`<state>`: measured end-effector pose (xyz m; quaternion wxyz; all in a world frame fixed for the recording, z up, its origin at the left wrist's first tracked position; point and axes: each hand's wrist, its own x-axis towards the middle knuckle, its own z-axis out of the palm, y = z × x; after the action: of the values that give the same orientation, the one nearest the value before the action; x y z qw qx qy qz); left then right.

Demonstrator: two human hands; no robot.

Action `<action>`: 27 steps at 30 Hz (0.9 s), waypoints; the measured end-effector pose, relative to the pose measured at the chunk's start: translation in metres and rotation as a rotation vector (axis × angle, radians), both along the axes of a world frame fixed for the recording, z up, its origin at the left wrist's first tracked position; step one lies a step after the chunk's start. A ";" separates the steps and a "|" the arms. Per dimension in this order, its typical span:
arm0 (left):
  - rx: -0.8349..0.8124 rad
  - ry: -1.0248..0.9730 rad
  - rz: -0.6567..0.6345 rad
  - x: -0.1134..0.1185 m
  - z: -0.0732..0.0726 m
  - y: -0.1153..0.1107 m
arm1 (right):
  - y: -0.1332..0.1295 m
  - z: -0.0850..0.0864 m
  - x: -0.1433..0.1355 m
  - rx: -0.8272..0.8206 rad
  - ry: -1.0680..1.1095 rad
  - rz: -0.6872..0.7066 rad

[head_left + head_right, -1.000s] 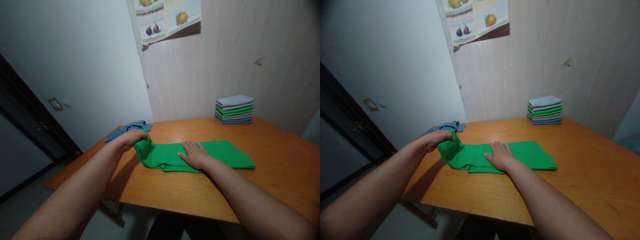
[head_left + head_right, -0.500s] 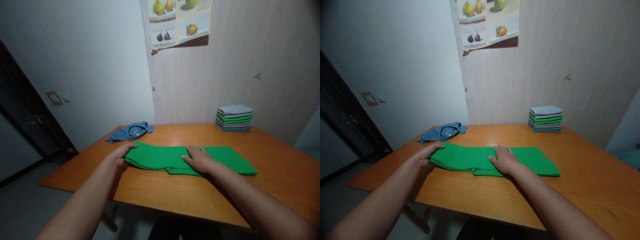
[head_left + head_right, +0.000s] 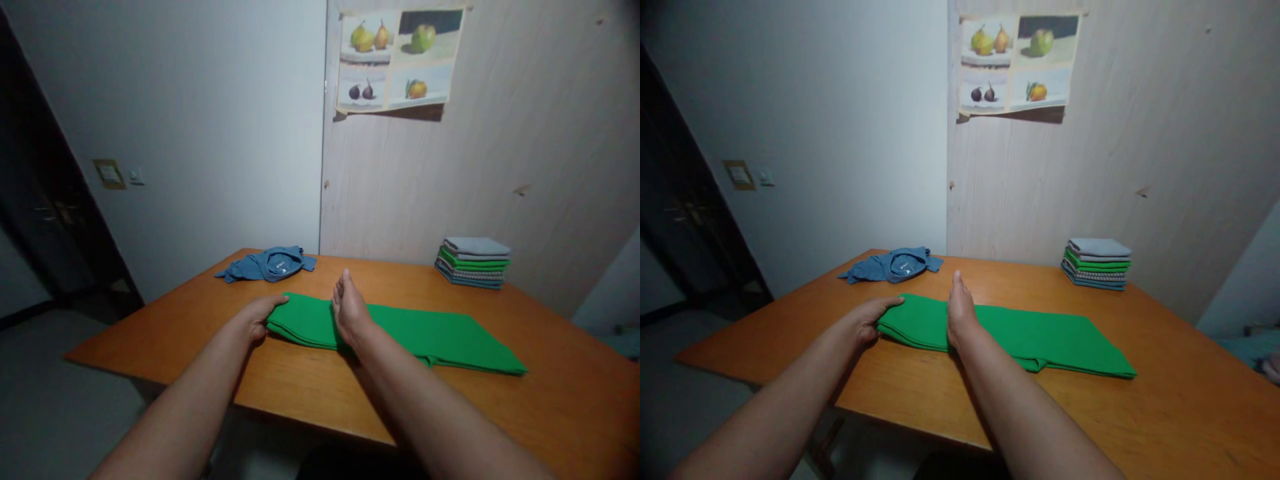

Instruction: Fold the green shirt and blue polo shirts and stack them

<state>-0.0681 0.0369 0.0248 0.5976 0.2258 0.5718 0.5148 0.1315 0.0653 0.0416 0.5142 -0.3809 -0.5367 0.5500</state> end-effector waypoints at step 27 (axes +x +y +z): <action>0.470 0.343 -0.237 0.104 0.049 0.028 | 0.026 0.005 0.058 -0.217 -0.041 -0.183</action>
<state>0.0357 0.0649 0.0740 0.4797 0.5063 0.4994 0.5140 0.1896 0.0911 0.0467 0.5067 -0.4927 -0.4475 0.5479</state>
